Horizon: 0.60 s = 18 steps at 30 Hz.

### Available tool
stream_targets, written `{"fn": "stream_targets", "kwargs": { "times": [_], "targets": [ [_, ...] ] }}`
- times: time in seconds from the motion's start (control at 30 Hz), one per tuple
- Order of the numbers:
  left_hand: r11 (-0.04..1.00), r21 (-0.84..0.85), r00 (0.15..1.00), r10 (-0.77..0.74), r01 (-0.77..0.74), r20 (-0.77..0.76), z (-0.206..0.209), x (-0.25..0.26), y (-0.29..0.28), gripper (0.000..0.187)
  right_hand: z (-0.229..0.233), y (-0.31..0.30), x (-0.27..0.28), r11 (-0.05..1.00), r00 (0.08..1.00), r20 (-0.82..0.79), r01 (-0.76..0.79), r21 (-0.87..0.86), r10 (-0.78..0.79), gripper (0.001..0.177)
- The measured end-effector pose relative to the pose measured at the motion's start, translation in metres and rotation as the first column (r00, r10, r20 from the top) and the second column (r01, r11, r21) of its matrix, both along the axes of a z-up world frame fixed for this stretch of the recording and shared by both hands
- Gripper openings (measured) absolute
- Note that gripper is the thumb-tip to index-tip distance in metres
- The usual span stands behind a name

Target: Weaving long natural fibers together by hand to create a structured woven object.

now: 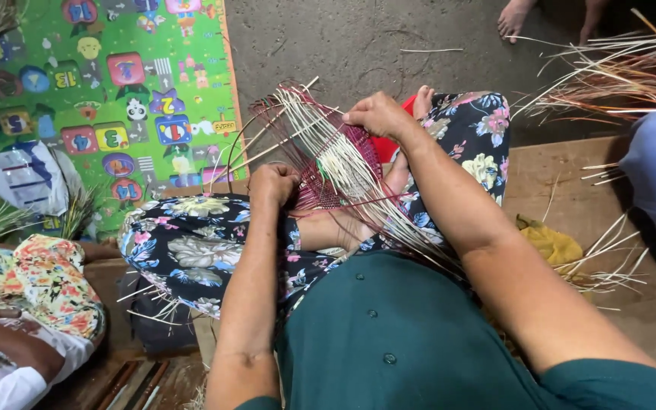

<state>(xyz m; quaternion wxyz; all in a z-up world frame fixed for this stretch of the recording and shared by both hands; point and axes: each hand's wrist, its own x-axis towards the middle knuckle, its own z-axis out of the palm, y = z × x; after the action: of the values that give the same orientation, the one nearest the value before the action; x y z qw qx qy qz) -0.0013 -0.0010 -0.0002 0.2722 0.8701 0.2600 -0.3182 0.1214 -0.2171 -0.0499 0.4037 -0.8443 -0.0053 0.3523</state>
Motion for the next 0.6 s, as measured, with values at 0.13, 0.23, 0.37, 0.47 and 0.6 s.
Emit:
{"fn": "stream_targets", "kwargs": {
  "times": [0.13,0.23,0.37,0.47,0.6],
  "targets": [
    [0.998,0.018,0.998,-0.058,0.057,0.039,0.017,0.001,0.002,0.008,0.003,0.001,0.000,0.999,1.000,0.004,-0.012,-0.049,0.012,0.021],
    [0.991,0.067,0.991,-0.117,0.113,0.069,0.021,0.003,0.010,0.011,0.010,0.002,-0.003,0.998,1.000,-0.003,0.001,-0.059,-0.001,0.023],
    [0.970,0.156,0.967,-0.210,0.188,0.141,0.049,0.016,0.025,0.022,0.017,0.001,-0.004,0.999,1.000,-0.014,-0.002,-0.033,0.002,0.025],
    [0.943,0.197,0.926,-0.308,0.267,0.217,0.030,0.023,0.042,0.029,0.018,0.001,-0.007,1.000,0.999,-0.027,0.024,-0.005,-0.024,0.026],
    [0.909,0.174,0.903,-0.404,0.378,0.149,0.003,0.025,0.043,0.033,0.014,-0.001,-0.007,1.000,0.999,-0.040,0.022,0.008,-0.021,0.026]
  ]
}}
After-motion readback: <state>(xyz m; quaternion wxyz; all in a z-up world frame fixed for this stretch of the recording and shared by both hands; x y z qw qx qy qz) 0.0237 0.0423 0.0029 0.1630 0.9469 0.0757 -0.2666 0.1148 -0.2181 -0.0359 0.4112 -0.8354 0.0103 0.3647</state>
